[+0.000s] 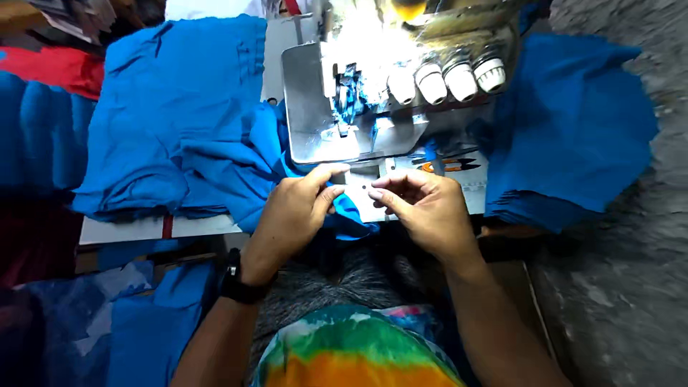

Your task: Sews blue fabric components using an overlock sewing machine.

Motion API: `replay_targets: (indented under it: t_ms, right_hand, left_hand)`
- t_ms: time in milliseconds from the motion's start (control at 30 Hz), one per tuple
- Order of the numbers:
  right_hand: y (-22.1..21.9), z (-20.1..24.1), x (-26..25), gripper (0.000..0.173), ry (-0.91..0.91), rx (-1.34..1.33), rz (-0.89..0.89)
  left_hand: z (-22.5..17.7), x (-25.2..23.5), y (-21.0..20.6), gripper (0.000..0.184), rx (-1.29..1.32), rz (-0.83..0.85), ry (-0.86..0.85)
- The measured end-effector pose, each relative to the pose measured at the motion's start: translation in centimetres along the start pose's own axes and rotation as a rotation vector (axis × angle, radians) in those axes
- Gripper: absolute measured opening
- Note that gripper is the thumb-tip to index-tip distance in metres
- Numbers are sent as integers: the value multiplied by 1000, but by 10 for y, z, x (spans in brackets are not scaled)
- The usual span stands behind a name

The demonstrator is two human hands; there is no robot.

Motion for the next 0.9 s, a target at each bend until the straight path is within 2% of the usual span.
replay_targets:
  t_ms: [67,133,200,267,333,367,433,533,633,700,733,800,833,867,900]
  right_hand:
    - [17,1,13,14,45,122,-68]
    - [28,3,38,21,70,234,-124]
    - [14,6,52,34,90,328,-85]
    - [-14,-4,52,43,77,411,32]
    - [-35,-17,44,26,69,461,116]
    - [-40,-16,40,19,73,474,141]
    - [-40,-7,43,18,59,465,185]
    - [-21,7,50,18,-9,311,150]
    - [-17,10,60,13,-42,216,40]
    - [-15,5,65,13,-78,199,-9]
    - [-10,-2,70,14,-110,202,-38]
    - [26,-21,79,28,-165,273,-98]
    - [56,-25,81,37,-155,321,-131]
    - [85,-23,81,44,-136,374,-163]
    - [104,-12,75,50,-104,431,-188]
  left_hand:
    - [1,15,15,26,39,-48,7]
    - [21,41,28,24,146,-125,74]
    - [42,56,27,23,185,-160,94]
    - [41,52,7,26,142,-91,21]
    - [29,36,-17,29,-21,-27,-79]
    - [27,26,-25,25,-114,-11,-102]
    - [26,18,-25,15,-195,-37,-118]
    - [15,19,-8,17,-149,-82,-173]
    - [13,19,-12,19,-108,-114,-249]
    - [6,15,-17,12,19,-178,-320]
    - [5,20,-22,14,114,-175,-347]
    - [9,51,-35,36,281,-58,-345]
    - [19,74,-38,38,356,-2,-309]
    - [41,99,-38,31,425,37,-226]
    - [78,122,-34,24,471,22,-71]
Point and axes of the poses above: each hand's wrist, its own x-axis away from the middle knuckle, its own y-axis out of the back of the hand, z = x × y, the point moved 10 cm from there along -x, towards the middle knuckle, and after that the axes turned 7 degrees about y, right-handed, at the moved point
